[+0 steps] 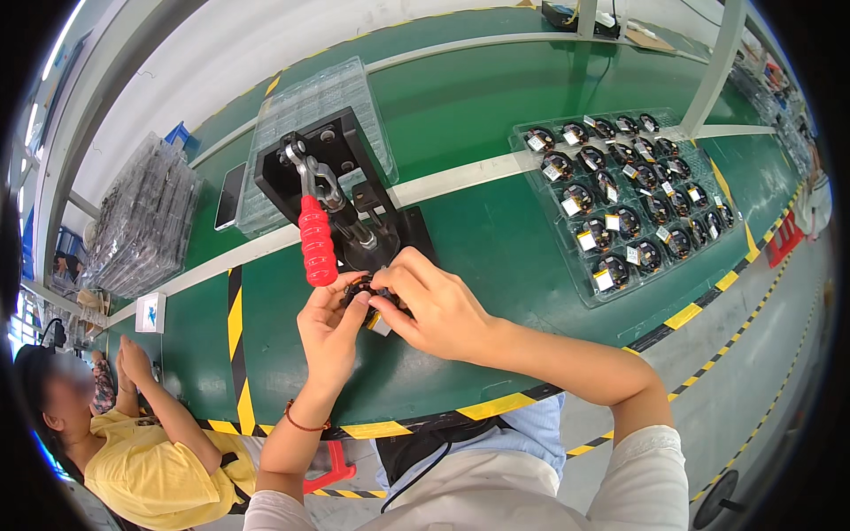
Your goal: Assembling electronic components using a manual press tool on a production line.
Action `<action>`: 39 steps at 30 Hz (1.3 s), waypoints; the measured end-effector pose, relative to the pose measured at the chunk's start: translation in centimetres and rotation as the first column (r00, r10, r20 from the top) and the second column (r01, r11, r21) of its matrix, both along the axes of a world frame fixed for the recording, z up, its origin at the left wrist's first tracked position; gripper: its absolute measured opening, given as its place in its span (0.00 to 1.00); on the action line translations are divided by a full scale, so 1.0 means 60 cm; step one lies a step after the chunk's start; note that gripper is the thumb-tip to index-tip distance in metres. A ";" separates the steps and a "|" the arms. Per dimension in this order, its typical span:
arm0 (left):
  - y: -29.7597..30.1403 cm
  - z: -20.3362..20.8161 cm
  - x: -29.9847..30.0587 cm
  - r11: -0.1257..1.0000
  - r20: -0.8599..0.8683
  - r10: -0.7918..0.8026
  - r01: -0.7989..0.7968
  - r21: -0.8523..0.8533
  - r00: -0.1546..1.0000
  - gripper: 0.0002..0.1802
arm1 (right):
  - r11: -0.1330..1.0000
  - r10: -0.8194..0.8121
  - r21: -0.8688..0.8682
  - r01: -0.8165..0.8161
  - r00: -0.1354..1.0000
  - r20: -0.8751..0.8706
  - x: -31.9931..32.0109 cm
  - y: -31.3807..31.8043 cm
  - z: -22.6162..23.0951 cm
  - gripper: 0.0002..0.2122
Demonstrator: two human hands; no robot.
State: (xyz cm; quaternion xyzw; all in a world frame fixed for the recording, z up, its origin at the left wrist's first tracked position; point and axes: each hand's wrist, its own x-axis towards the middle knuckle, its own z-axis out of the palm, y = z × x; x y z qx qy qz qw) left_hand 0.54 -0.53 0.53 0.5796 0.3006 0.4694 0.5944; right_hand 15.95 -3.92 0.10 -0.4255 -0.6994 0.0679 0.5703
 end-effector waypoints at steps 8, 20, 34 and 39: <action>0.001 -0.009 -0.002 0.989 -0.134 0.086 -0.068 0.131 0.987 0.09 | 0.990 0.021 -0.139 -0.021 1.000 0.000 -0.005 -0.008 0.000 0.11; 0.001 -0.005 0.000 0.998 0.006 0.045 -0.045 0.032 0.999 0.07 | 0.994 0.013 -0.111 -0.009 0.999 0.041 -0.005 -0.009 -0.001 0.09; 0.004 -0.012 -0.001 0.994 -0.057 0.072 -0.067 0.082 0.996 0.08 | 0.994 0.024 -0.110 -0.021 0.999 0.028 -0.008 -0.009 -0.002 0.10; 0.003 -0.007 0.001 0.999 -0.053 0.039 -0.038 0.028 0.998 0.10 | 0.990 0.018 -0.138 -0.021 1.000 -0.025 -0.005 -0.008 0.002 0.11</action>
